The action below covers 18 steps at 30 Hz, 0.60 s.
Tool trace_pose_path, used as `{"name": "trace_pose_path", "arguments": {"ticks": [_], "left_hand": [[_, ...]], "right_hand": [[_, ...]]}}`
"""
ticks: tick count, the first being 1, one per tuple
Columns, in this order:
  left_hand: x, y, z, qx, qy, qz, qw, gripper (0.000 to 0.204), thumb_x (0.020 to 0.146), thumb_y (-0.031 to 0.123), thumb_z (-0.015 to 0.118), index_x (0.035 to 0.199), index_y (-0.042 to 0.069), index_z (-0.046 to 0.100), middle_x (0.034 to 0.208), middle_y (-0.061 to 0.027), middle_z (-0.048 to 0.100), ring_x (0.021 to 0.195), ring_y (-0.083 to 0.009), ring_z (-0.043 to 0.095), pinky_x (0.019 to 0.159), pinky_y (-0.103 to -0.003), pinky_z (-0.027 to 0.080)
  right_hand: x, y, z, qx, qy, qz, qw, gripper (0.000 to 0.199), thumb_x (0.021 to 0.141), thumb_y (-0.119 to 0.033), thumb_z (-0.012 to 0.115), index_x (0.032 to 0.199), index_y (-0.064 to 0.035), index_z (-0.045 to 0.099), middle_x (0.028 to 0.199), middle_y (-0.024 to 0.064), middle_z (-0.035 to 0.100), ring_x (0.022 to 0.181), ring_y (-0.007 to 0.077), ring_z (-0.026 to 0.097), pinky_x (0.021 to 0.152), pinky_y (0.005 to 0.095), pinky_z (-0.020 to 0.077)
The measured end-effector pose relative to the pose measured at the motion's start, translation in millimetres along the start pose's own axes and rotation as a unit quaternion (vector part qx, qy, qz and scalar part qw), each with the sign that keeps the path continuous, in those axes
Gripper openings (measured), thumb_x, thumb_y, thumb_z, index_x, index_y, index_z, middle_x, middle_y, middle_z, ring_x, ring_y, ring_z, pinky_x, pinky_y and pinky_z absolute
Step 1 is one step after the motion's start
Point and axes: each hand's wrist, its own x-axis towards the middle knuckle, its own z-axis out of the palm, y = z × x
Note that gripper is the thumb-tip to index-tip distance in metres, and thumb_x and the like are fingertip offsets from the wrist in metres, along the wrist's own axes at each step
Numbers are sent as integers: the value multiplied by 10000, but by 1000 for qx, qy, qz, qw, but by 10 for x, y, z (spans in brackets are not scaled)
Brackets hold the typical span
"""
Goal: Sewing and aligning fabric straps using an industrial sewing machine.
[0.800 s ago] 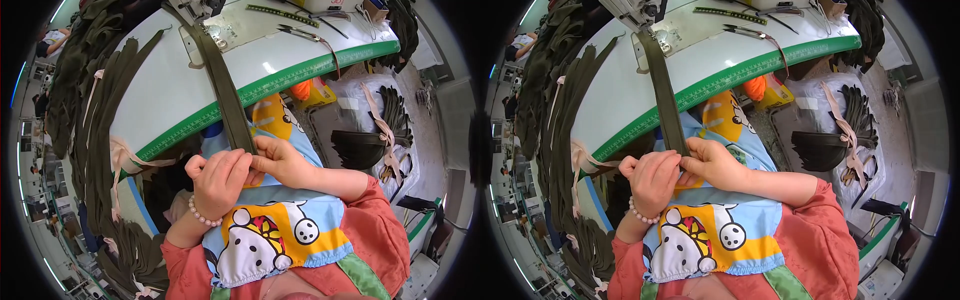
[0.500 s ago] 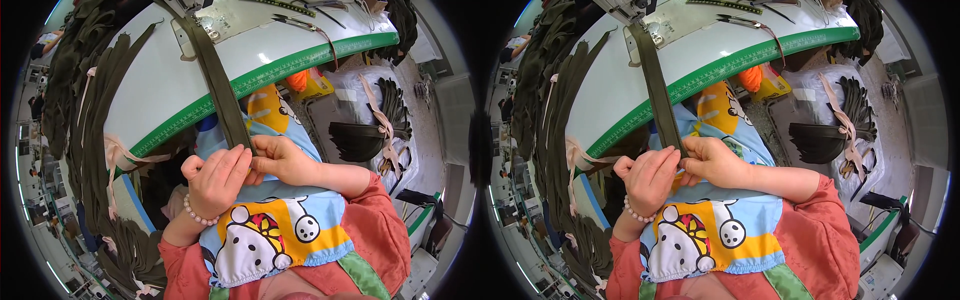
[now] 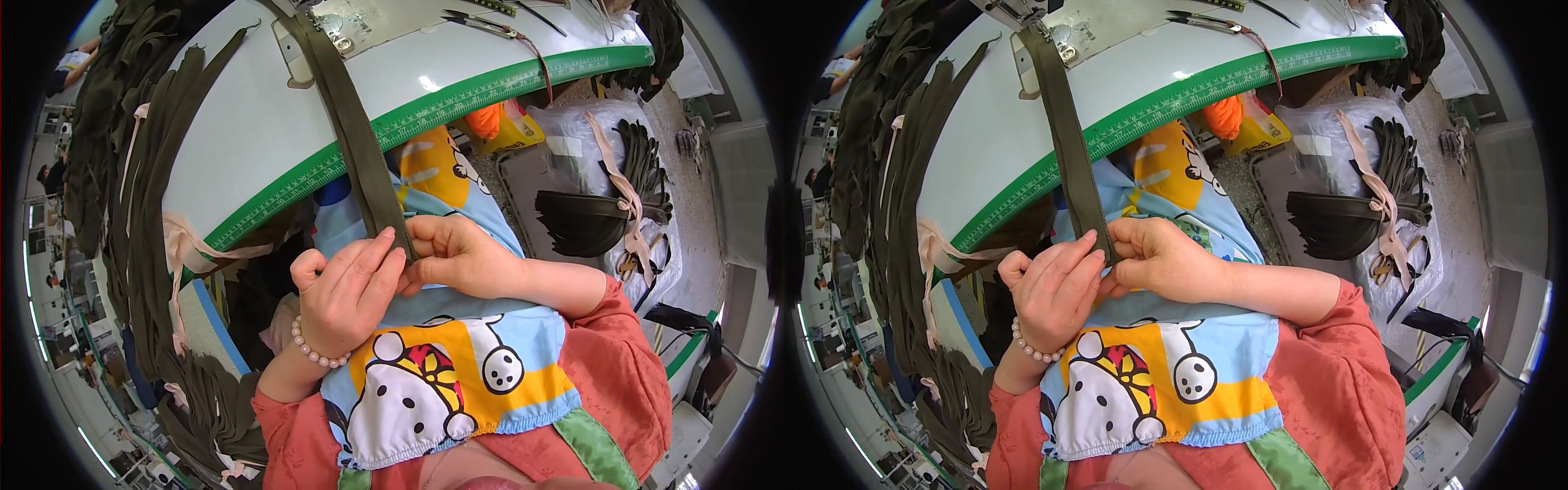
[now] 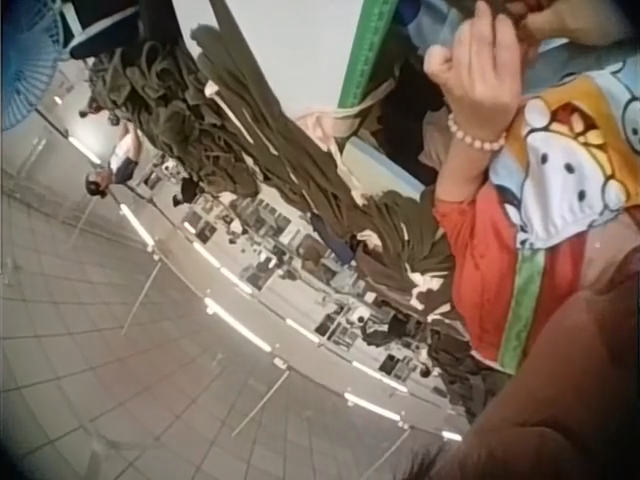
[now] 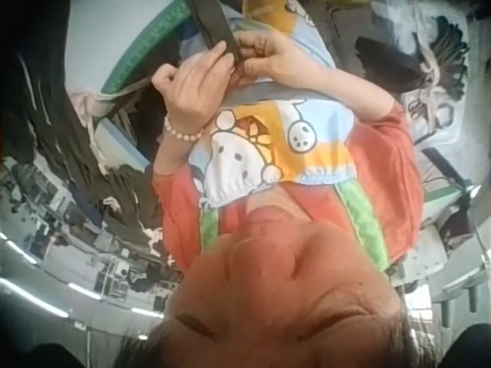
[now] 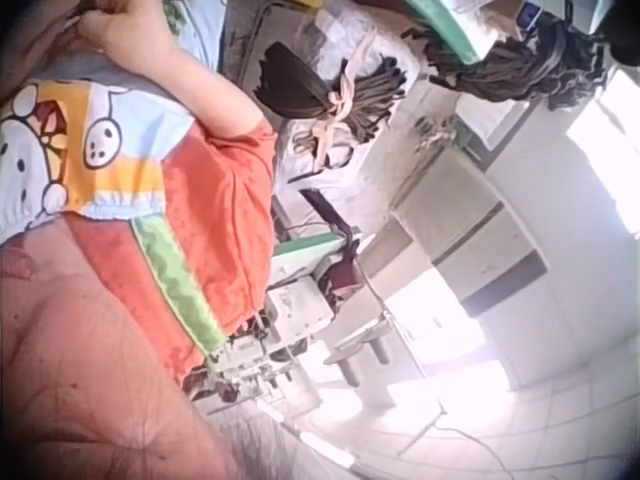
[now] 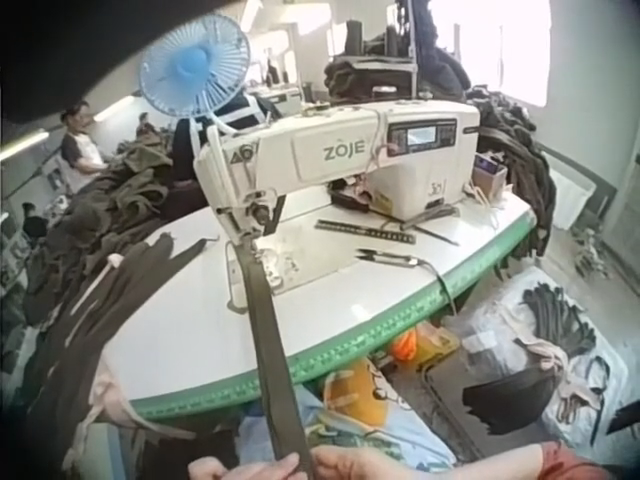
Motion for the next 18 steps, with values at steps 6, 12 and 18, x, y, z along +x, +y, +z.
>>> {"name": "trace_pose_path", "arguments": {"ticks": [6,12,18], "left_hand": [[-20,10,-14,8,10,2,1000,229,772,115,663,991,51,672,1075,-86,696,853,-128,661,724,-314,284],[-21,23,-26,5,18,-3,1000,216,783,110,674,990,50,676,1058,-85,702,876,-127,664,724,-309,283],[-1,29,-31,10,11,4,1000,219,798,115,673,1005,47,677,1059,-82,703,885,-123,664,716,-305,282]], "right_hand": [[12,4,53,54,3,-12,998,478,807,182,404,1260,39,461,1079,94,646,1043,162,636,931,293,510],[11,-12,35,-2,-2,-7,1000,573,777,216,371,1320,44,434,1126,94,634,1095,164,616,975,306,489],[27,-8,87,11,7,-40,999,452,814,191,423,1232,27,477,1069,81,639,1060,142,603,940,287,498]]}}
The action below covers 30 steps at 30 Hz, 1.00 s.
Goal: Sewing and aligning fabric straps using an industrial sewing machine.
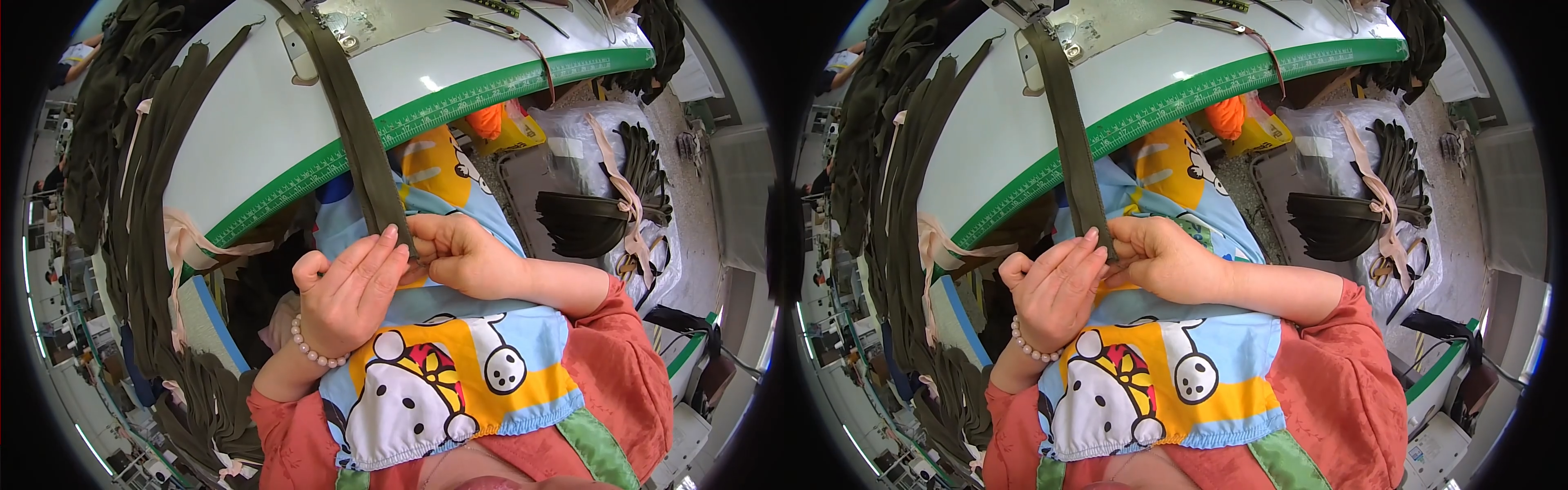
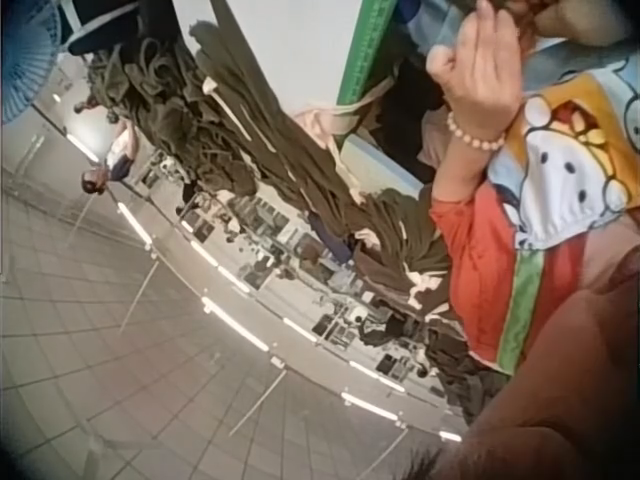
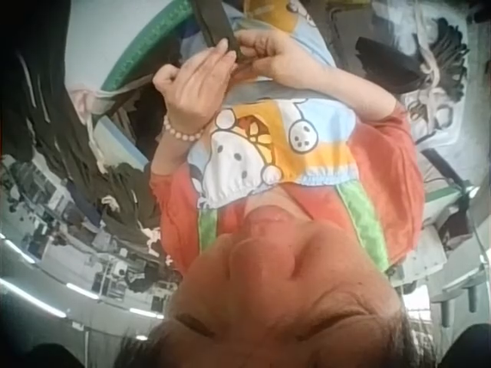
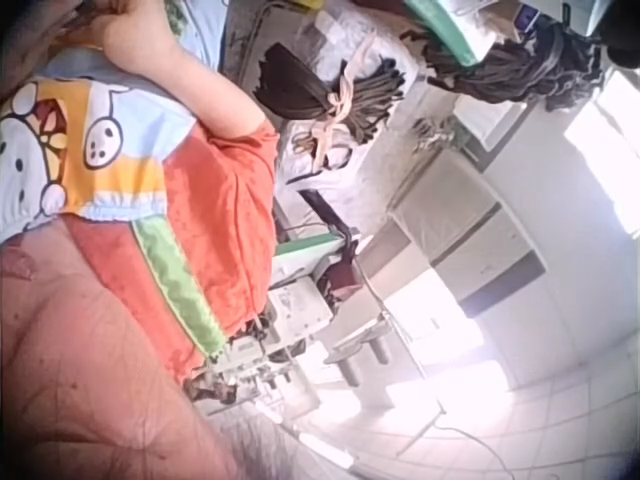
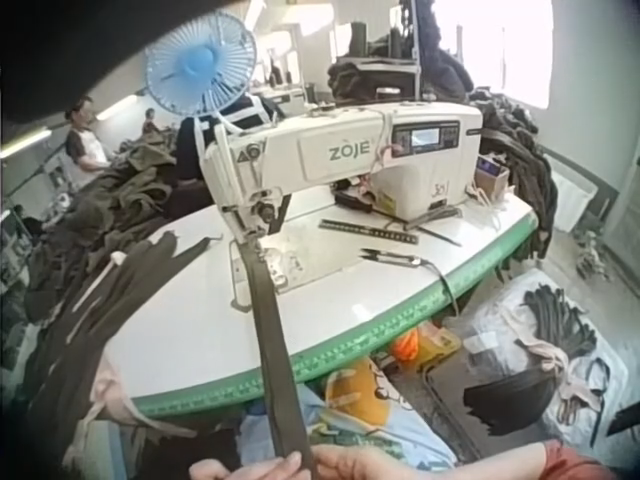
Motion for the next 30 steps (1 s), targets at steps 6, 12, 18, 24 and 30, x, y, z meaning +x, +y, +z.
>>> {"name": "trace_pose_path", "arguments": {"ticks": [6,12,18,24,30], "left_hand": [[-49,-35,15,9,1,2,1000,215,819,131,666,1015,44,676,1057,-82,703,887,-122,663,705,-301,287],[-18,-91,-58,32,9,49,998,203,831,132,650,1011,41,677,1063,-100,700,906,-134,653,685,-288,320],[39,-173,-191,78,36,92,992,248,821,128,706,1044,34,656,1027,-87,713,858,-122,680,662,-274,301],[82,-259,-292,117,88,106,984,219,860,138,680,1051,36,649,998,-76,720,859,-114,679,669,-270,298],[157,-336,-402,174,122,138,967,206,869,181,681,1036,64,653,962,-41,726,855,-91,674,692,-274,280]], "right_hand": [[-34,-9,46,0,24,-2,1000,396,799,182,441,1157,25,504,990,59,634,1018,106,592,906,274,500],[-64,-90,34,-222,24,-37,974,542,748,144,447,1276,21,472,724,-46,420,662,71,409,613,221,373],[-43,-94,132,-210,-5,-81,974,473,808,121,494,1271,23,474,840,3,611,800,82,605,692,243,485],[-67,-232,98,-362,-32,-125,923,369,862,82,559,1223,14,522,993,100,684,998,149,662,769,287,537],[24,-420,140,-518,98,-351,774,291,802,13,693,1083,-6,621,1025,121,666,897,224,664,747,313,536]]}}
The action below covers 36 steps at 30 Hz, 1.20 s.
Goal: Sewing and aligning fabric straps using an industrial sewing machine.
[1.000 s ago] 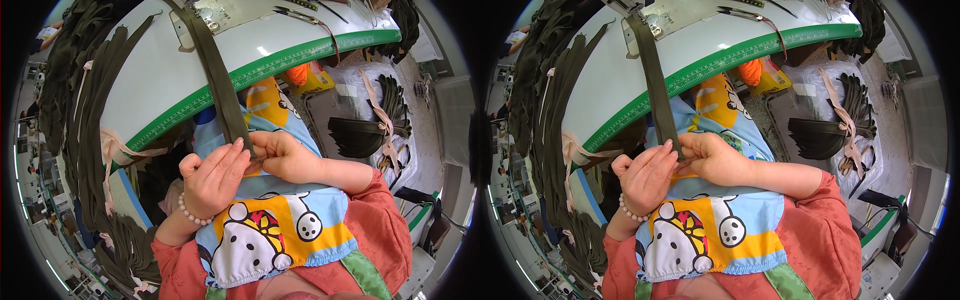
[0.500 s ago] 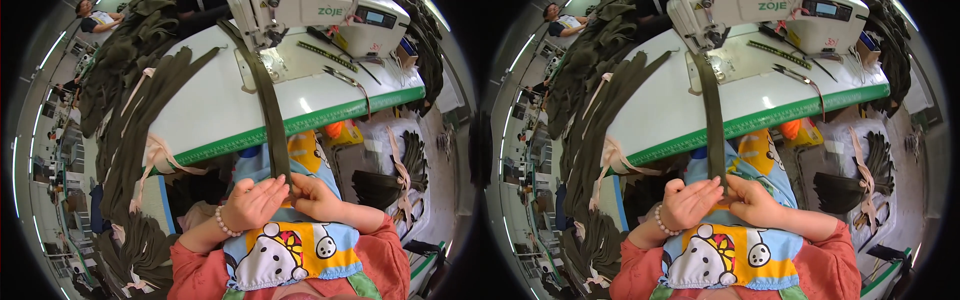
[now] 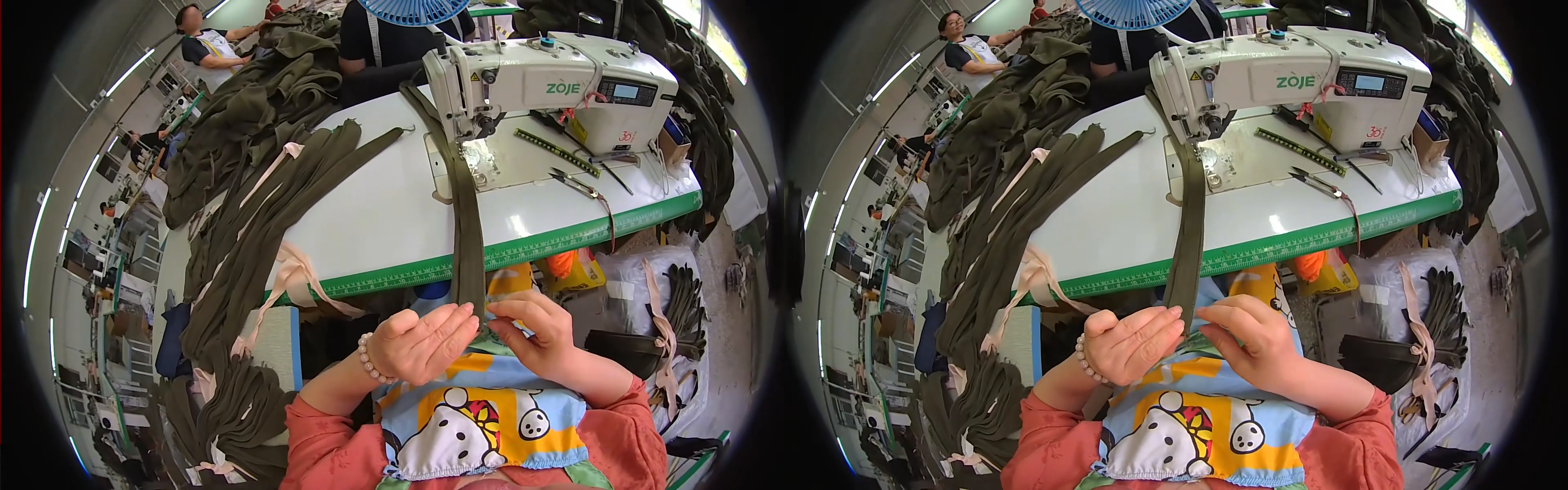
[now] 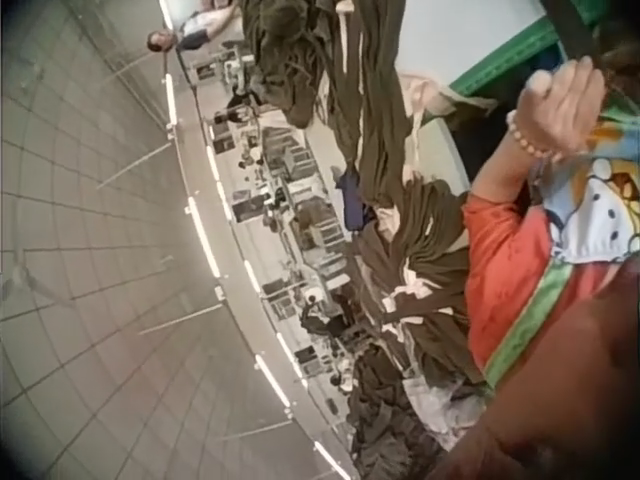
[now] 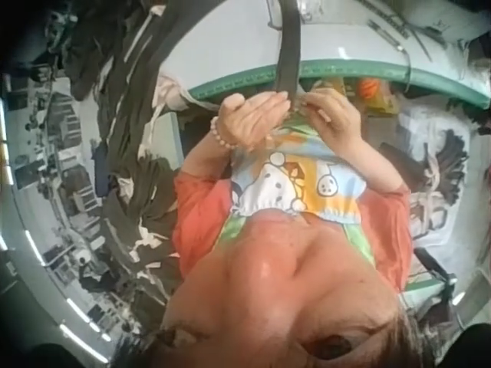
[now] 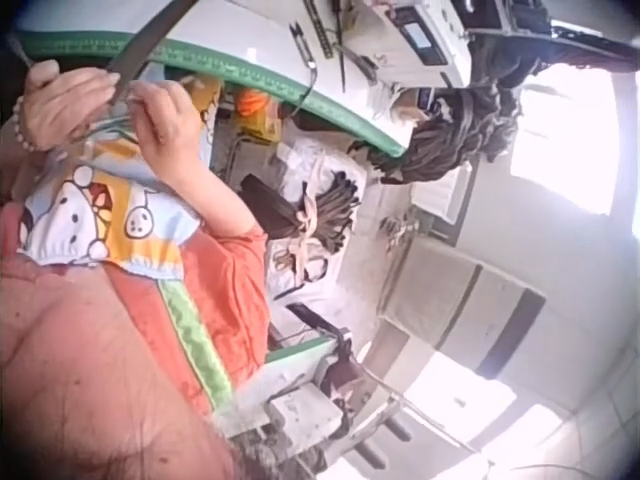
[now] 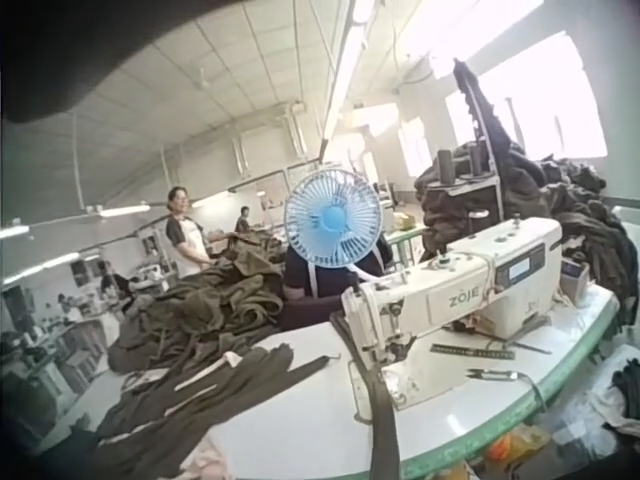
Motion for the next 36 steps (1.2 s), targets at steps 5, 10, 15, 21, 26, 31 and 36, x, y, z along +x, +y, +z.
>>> {"name": "trace_pose_path", "arguments": {"ticks": [5,10,15,21,26,31,36], "left_hand": [[53,-20,13,31,15,14,999,197,865,198,683,1025,86,659,936,-14,721,847,-80,666,694,-281,262],[88,-10,9,28,14,13,999,187,856,180,677,1019,90,661,909,-2,712,841,-78,659,690,-283,258],[120,-24,-22,16,5,-12,1000,175,851,153,665,1014,90,664,892,5,707,839,-81,654,694,-278,265],[183,-59,-5,25,27,-26,999,148,876,153,622,995,82,675,881,4,691,812,-83,635,609,-254,272],[190,-33,0,31,33,-38,998,135,875,162,641,991,99,669,881,11,691,809,-79,632,627,-254,276],[145,27,43,6,39,-76,996,242,828,207,720,1039,118,641,928,14,715,855,-98,654,728,-270,302],[118,45,88,-12,61,-85,994,186,857,208,690,1026,142,650,944,30,707,832,-78,641,715,-267,311]], "right_hand": [[209,12,37,-93,94,-194,972,289,723,3,738,1002,-23,669,979,117,678,821,278,639,735,326,528],[319,37,19,-111,50,-226,967,334,705,-6,727,1034,-12,668,1034,129,682,876,286,652,774,359,535],[340,55,-18,-99,36,-246,963,340,735,-28,696,1069,16,652,1070,134,667,942,281,655,770,345,546],[359,51,-68,-105,33,-246,963,348,732,-1,687,1078,21,653,1027,136,680,911,288,673,775,355,559],[361,41,-32,-83,65,-226,968,332,691,19,721,1021,14,679,936,130,706,852,287,691,727,343,564],[337,57,7,-43,82,-200,975,315,681,35,721,993,5,685,911,127,705,828,283,693,710,344,564],[318,82,4,-38,89,-206,974,302,677,51,717,974,-3,693,906,122,704,819,281,694,701,339,562]]}}
